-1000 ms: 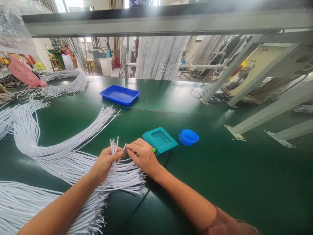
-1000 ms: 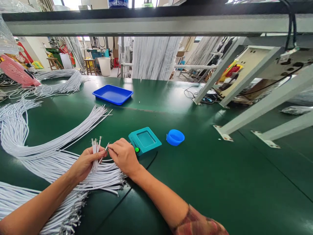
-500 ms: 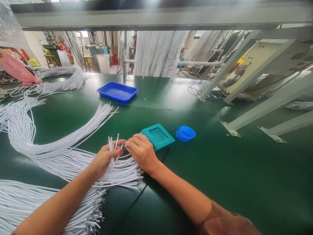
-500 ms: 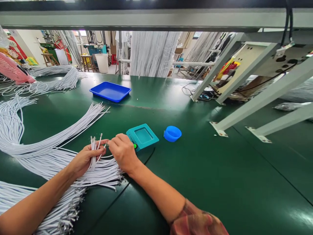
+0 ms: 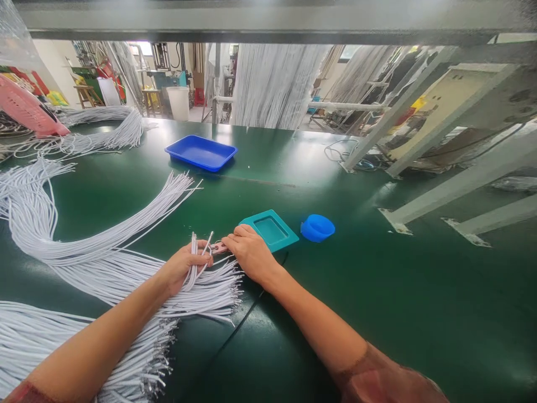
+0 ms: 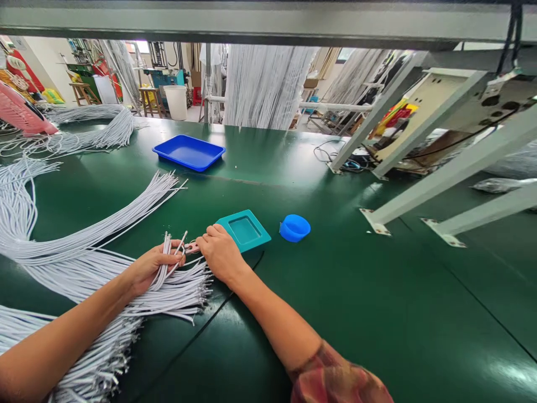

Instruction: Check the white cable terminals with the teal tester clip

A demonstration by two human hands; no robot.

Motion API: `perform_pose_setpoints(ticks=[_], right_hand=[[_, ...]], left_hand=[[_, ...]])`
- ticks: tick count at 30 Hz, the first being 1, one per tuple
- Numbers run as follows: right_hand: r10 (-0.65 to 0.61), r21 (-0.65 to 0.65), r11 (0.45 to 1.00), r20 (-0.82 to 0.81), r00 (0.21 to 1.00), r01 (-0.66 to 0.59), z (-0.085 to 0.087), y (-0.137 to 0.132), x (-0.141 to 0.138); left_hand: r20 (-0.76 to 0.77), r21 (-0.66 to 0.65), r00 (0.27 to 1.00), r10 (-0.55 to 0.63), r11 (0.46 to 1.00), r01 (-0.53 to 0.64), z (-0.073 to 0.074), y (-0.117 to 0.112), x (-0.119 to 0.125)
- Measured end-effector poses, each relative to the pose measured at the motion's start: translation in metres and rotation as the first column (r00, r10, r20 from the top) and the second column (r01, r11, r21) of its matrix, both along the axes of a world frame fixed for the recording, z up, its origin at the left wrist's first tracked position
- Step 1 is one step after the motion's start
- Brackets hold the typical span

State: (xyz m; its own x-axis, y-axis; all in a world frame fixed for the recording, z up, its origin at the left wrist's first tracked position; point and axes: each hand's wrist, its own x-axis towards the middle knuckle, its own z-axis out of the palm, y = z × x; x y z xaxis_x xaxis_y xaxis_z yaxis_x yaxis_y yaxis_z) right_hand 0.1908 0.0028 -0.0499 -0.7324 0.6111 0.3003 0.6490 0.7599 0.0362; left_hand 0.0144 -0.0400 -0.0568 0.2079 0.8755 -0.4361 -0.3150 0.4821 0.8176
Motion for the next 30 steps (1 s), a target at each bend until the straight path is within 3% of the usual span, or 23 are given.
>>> perform_pose_setpoints(ticks=[5, 10, 12, 15, 17, 25, 30], right_hand=[[0.002, 0.011, 1.0, -0.034, 0.999, -0.001, -0.002, -0.001, 0.0], [-0.008, 0.016, 1.0, -0.044, 0.999, 0.009, 0.005, 0.002, 0.008], [-0.14, 0.057, 0.987, -0.113, 0.984, 0.147, 0.006, 0.005, 0.012], [-0.379, 0.073, 0.915, -0.185, 0.907, 0.397, 0.001, 0.01, 0.016], [-0.426, 0.05, 0.896, -0.178, 0.887, 0.44, -0.003, 0.011, 0.016], [-0.432, -0.036, 0.9, -0.196, 0.88, 0.434, -0.004, 0.013, 0.017], [-0.31, -0.173, 0.95, -0.404, 0.861, 0.26, 0.01, 0.011, 0.014]], left_hand=[[-0.05, -0.048, 0.998, 0.028, 0.998, -0.03, -0.005, 0.005, 0.002], [-0.03, -0.046, 0.999, -0.012, 0.999, 0.011, -0.007, 0.007, 0.0], [-0.02, -0.051, 0.999, -0.027, 0.998, 0.026, -0.006, 0.008, -0.001], [-0.018, -0.075, 0.999, -0.027, 0.997, 0.025, -0.005, 0.008, -0.001], [-0.015, -0.084, 1.0, -0.021, 0.996, 0.02, -0.003, 0.007, -0.001], [0.064, -0.063, 0.998, -0.015, 0.998, 0.02, 0.007, -0.002, -0.007], [-0.004, 0.011, 0.997, -0.078, 0.997, 0.078, 0.009, -0.007, -0.011]])
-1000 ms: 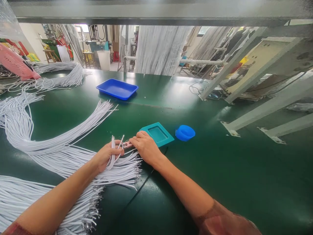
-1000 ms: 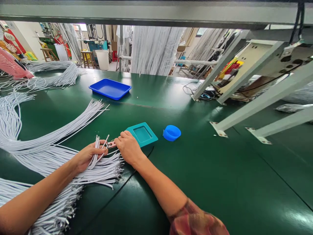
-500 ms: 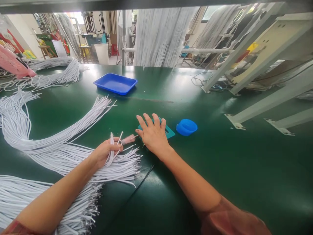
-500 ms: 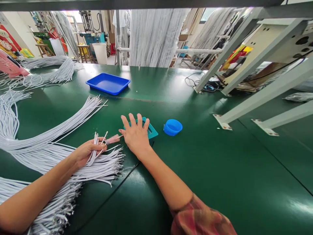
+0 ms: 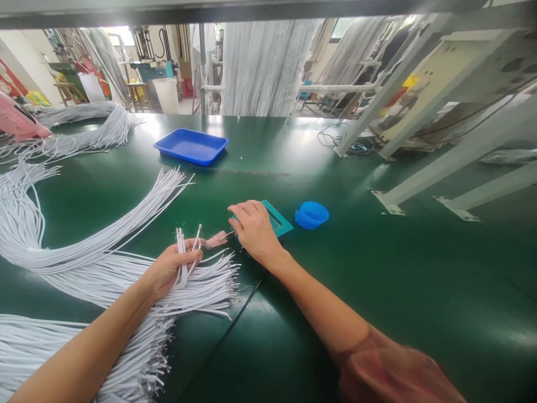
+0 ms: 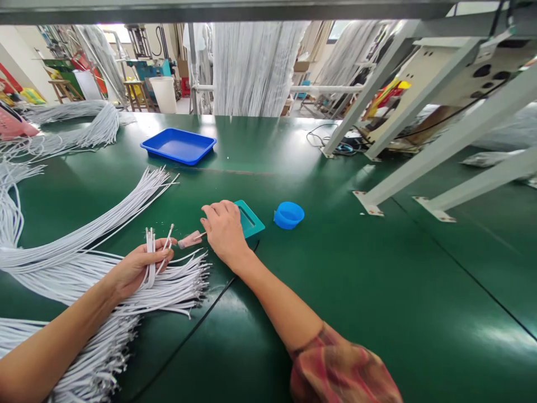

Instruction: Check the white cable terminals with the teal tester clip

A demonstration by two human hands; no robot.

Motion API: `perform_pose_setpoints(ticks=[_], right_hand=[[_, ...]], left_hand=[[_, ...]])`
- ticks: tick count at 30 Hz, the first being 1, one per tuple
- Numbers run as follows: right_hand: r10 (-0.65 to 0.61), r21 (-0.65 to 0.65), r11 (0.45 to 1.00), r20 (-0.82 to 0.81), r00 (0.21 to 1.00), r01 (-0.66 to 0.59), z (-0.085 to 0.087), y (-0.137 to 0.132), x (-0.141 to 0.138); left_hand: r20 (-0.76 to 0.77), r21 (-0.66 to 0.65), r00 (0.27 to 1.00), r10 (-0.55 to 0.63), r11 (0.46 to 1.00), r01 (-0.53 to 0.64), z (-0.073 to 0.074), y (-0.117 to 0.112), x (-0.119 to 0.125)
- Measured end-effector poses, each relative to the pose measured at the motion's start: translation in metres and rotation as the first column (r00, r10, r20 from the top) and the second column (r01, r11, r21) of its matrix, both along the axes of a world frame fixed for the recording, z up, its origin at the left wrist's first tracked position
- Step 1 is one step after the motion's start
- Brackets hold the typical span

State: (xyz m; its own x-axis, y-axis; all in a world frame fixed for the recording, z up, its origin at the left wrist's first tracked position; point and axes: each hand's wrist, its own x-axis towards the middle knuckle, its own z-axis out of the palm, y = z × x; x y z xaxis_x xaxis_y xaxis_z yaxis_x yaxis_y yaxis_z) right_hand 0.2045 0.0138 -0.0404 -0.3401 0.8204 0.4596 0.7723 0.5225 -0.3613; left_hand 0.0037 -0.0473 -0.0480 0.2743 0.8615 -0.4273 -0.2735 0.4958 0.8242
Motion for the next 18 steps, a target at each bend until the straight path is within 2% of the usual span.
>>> perform_pose_setpoints(ticks=[4, 7, 9, 13, 18], right_hand=[[0.124, -0.158, 0.971, -0.301, 0.946, -0.178, 0.016, -0.015, -0.009], [0.135, -0.328, 0.889, -0.478, 0.868, -0.319, 0.02, -0.027, -0.017], [0.102, -0.39, 0.841, -0.565, 0.819, -0.374, 0.02, -0.031, -0.021], [0.081, -0.355, 0.859, -0.617, 0.783, -0.368, 0.016, -0.035, -0.025], [-0.002, -0.379, 0.865, -0.658, 0.753, -0.329, 0.012, -0.036, -0.028]], left_hand=[[-0.099, 0.138, 0.993, -0.061, 0.988, 0.074, 0.002, -0.004, 0.001], [-0.227, 0.245, 0.969, -0.101, 0.957, 0.158, 0.006, -0.008, 0.004], [-0.324, 0.321, 0.943, -0.075, 0.929, 0.184, 0.007, -0.01, 0.007], [-0.409, 0.453, 0.903, 0.133, 0.889, 0.074, 0.007, -0.012, 0.01], [-0.37, 0.371, 0.9, 0.231, 0.925, -0.084, 0.001, -0.013, 0.011]])
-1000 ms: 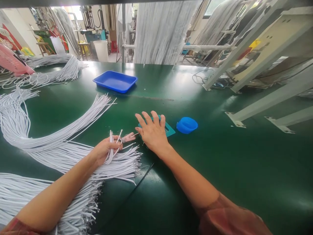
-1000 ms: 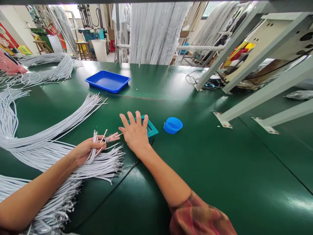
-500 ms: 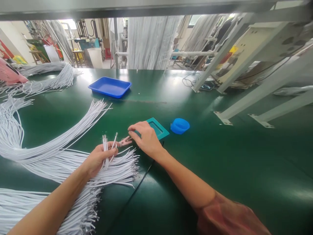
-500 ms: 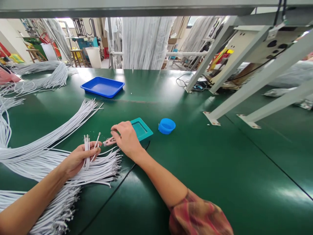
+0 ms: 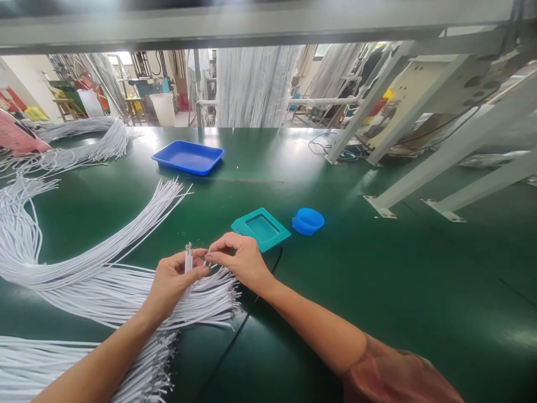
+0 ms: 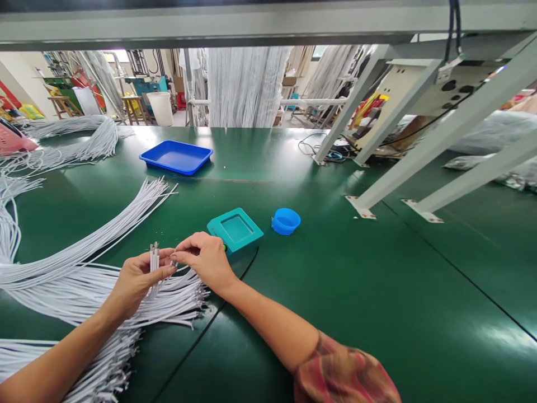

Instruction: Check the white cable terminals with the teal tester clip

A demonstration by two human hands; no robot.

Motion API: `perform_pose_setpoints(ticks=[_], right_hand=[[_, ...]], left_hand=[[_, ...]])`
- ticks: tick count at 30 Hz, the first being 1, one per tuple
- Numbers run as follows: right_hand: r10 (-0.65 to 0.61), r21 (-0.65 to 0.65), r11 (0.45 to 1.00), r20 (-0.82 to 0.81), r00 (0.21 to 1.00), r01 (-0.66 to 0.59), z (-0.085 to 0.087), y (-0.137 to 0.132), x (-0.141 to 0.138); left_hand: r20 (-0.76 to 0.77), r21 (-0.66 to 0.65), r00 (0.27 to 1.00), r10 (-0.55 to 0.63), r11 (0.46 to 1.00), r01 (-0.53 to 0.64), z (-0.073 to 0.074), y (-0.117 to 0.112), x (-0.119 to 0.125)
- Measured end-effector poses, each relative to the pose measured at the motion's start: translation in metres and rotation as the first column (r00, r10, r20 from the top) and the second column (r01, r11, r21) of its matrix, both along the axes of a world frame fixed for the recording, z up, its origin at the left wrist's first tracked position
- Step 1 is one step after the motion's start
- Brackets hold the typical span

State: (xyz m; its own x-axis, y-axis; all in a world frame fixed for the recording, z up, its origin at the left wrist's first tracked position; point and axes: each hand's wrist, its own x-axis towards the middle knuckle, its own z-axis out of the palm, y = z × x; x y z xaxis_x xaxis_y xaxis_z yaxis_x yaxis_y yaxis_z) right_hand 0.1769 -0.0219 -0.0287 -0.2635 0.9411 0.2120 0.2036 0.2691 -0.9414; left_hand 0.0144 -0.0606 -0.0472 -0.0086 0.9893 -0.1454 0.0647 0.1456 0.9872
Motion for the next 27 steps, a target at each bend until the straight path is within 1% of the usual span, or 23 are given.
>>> perform_pose_setpoints(ticks=[3, 5, 6, 8, 10, 11, 12, 13, 14, 15, 16, 17, 18, 19, 20, 21, 22, 23, 25, 26, 27], right_hand=[[0.017, -0.075, 0.997, -0.066, 0.998, -0.022, -0.003, 0.001, -0.001], [0.05, -0.17, 0.982, -0.185, 0.982, -0.082, -0.004, 0.001, -0.002], [0.064, -0.233, 0.964, -0.269, 0.961, -0.13, -0.005, 0.001, -0.003], [0.069, -0.361, 0.898, -0.449, 0.891, -0.251, -0.007, 0.0, -0.006], [0.06, -0.45, 0.802, -0.591, 0.804, -0.391, -0.01, -0.001, -0.009], [0.056, -0.476, 0.756, -0.637, 0.769, -0.449, -0.011, 0.0, -0.01], [0.056, -0.492, 0.721, -0.661, 0.748, -0.489, -0.013, 0.0, -0.01], [0.06, -0.501, 0.705, -0.662, 0.747, -0.501, -0.013, 0.002, -0.009], [0.068, -0.504, 0.715, -0.64, 0.765, -0.485, -0.012, 0.004, -0.008], [0.08, -0.493, 0.748, -0.598, 0.797, -0.444, -0.01, 0.006, -0.005], [0.102, -0.457, 0.799, -0.537, 0.837, -0.391, -0.006, 0.008, -0.001], [0.135, -0.388, 0.858, -0.463, 0.876, -0.337, -0.002, 0.01, 0.003], [0.186, -0.286, 0.909, -0.374, 0.908, -0.304, 0.004, 0.011, 0.007], [0.245, -0.162, 0.942, -0.27, 0.931, -0.295, 0.009, 0.011, 0.01], [0.3, -0.049, 0.949, -0.167, 0.939, -0.312, 0.014, 0.011, 0.013], [0.341, 0.044, 0.94, -0.068, 0.937, -0.339, 0.018, 0.009, 0.015], [0.368, 0.112, 0.923, 0.014, 0.93, -0.367, 0.02, 0.008, 0.016], [0.381, 0.154, 0.909, 0.072, 0.922, -0.388, 0.021, 0.006, 0.016], [0.372, 0.177, 0.905, 0.113, 0.921, -0.387, 0.019, 0.004, 0.013], [0.353, 0.158, 0.918, 0.096, 0.931, -0.365, 0.017, 0.004, 0.012], [0.331, 0.111, 0.936, 0.049, 0.942, -0.334, 0.013, 0.003, 0.01]], left_hand=[[0.031, 0.002, 0.998, 0.052, 0.999, -0.052, 0.0, 0.0, 0.001], [0.083, -0.021, 0.995, 0.061, 0.998, -0.059, 0.001, 0.0, 0.001], [0.121, -0.048, 0.991, 0.052, 0.998, -0.046, 0.002, 0.0, 0.001], [0.203, -0.111, 0.979, 0.014, 0.994, 0.009, 0.003, 0.001, 0.0], [0.272, -0.153, 0.962, -0.024, 0.986, 0.068, 0.004, 0.002, -0.001], [0.296, -0.164, 0.954, -0.034, 0.983, 0.086, 0.004, 0.003, -0.002], [0.315, -0.173, 0.948, -0.036, 0.98, 0.094, 0.004, 0.003, -0.003], [0.331, -0.184, 0.943, -0.031, 0.978, 0.097, 0.005, 0.004, -0.003], [0.346, -0.2, 0.938, -0.021, 0.975, 0.095, 0.005, 0.004, -0.003], [0.36, -0.217, 0.933, -0.008, 0.972, 0.092, 0.005, 0.004, -0.004], [0.371, -0.231, 0.929, 0.006, 0.969, 0.086, 0.005, 0.004, -0.004], [0.377, -0.241, 0.926, 0.013, 0.967, 0.085, 0.005, 0.004, -0.004], [0.376, -0.241, 0.926, 0.013, 0.967, 0.085, 0.005, 0.004, -0.004], [0.371, -0.236, 0.929, 0.003, 0.968, 0.091, 0.005, 0.004, -0.004], [0.365, -0.23, 0.931, -0.01, 0.968, 0.101, 0.005, 0.003, -0.003], [0.361, -0.225, 0.932, -0.026, 0.968, 0.114, 0.006, 0.003, -0.003], [0.36, -0.218, 0.932, -0.043, 0.967, 0.129, 0.006, 0.002, -0.003], [0.358, -0.209, 0.932, -0.061, 0.967, 0.144, 0.007, 0.002, -0.003], [0.351, -0.183, 0.931, -0.1, 0.968, 0.173, 0.007, 0.001, -0.004], [0.346, -0.169, 0.931, -0.118, 0.968, 0.185, 0.008, 0.001, -0.004], [0.342, -0.161, 0.93, -0.133, 0.967, 0.197, 0.008, 0.001, -0.004]])
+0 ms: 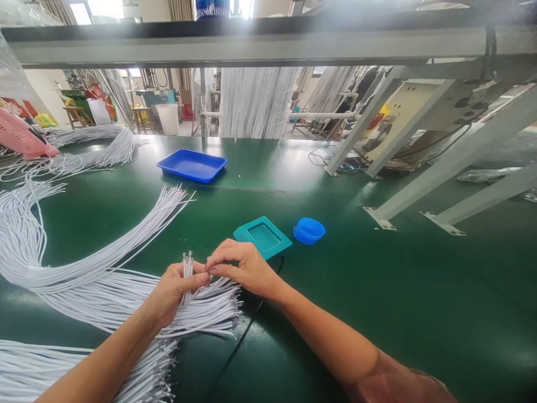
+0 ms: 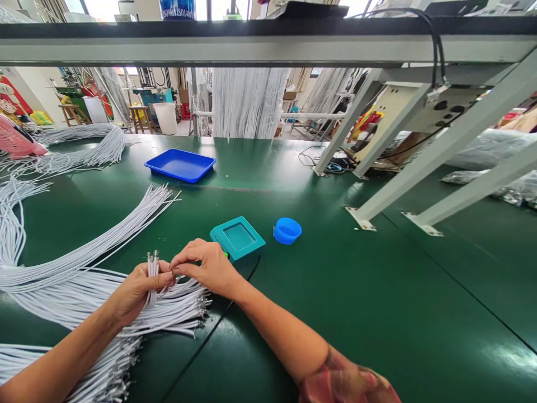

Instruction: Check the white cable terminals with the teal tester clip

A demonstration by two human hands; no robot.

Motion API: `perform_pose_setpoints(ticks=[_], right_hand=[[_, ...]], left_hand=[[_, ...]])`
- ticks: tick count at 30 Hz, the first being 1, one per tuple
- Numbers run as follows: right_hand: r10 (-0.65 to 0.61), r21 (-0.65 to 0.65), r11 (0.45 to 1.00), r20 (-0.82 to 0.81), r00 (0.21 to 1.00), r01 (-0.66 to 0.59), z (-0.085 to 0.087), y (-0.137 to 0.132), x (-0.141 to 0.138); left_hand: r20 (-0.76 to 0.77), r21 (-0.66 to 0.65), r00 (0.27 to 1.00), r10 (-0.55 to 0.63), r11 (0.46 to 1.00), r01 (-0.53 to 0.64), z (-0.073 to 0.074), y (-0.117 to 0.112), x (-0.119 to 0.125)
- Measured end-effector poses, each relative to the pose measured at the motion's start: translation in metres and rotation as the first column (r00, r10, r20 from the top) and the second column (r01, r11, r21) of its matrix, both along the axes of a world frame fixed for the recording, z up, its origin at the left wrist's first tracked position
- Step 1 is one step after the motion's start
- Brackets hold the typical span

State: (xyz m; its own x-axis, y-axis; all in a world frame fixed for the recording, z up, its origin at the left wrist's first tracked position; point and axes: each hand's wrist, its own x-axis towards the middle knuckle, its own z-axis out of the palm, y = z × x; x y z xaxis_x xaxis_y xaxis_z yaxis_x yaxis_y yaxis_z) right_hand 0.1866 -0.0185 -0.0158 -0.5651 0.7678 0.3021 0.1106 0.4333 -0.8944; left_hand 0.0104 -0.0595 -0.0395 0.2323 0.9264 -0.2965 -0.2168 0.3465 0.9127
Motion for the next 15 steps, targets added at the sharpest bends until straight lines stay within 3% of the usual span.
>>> perform_pose_setpoints(ticks=[2, 5, 8, 10, 12, 14, 15], right_hand=[[-0.06, -0.205, 0.978, -0.09, 0.994, 0.041, -0.008, 0.0, -0.004], [-0.19, -0.494, 0.867, -0.216, 0.958, 0.061, -0.018, -0.002, -0.012], [-0.289, -0.592, 0.803, -0.275, 0.917, 0.075, -0.022, -0.004, -0.019], [-0.273, -0.551, 0.831, -0.287, 0.918, 0.075, -0.023, -0.006, -0.021], [-0.258, -0.409, 0.901, -0.238, 0.936, 0.145, -0.025, -0.007, -0.021], [-0.308, -0.122, 0.948, -0.139, 0.941, 0.292, -0.029, -0.008, -0.019], [-0.336, 0.072, 0.937, -0.09, 0.938, 0.343, -0.031, -0.008, -0.018]], left_hand=[[0.013, -0.004, 1.0, -0.018, 1.0, 0.019, -0.001, 0.0, -0.001], [0.064, -0.029, 0.998, -0.029, 0.999, 0.031, -0.003, 0.001, -0.002], [0.12, -0.068, 0.993, -0.015, 0.997, 0.023, -0.004, 0.002, -0.002], [0.152, -0.09, 0.988, -0.004, 0.996, 0.018, -0.004, 0.002, -0.002], [0.156, -0.081, 0.988, 0.007, 0.997, 0.006, -0.004, 0.002, -0.001], [0.117, -0.049, 0.993, 0.021, 0.999, -0.015, -0.003, 0.002, 0.0], [0.089, -0.031, 0.996, 0.028, 0.999, -0.025, -0.003, 0.001, 0.001]])
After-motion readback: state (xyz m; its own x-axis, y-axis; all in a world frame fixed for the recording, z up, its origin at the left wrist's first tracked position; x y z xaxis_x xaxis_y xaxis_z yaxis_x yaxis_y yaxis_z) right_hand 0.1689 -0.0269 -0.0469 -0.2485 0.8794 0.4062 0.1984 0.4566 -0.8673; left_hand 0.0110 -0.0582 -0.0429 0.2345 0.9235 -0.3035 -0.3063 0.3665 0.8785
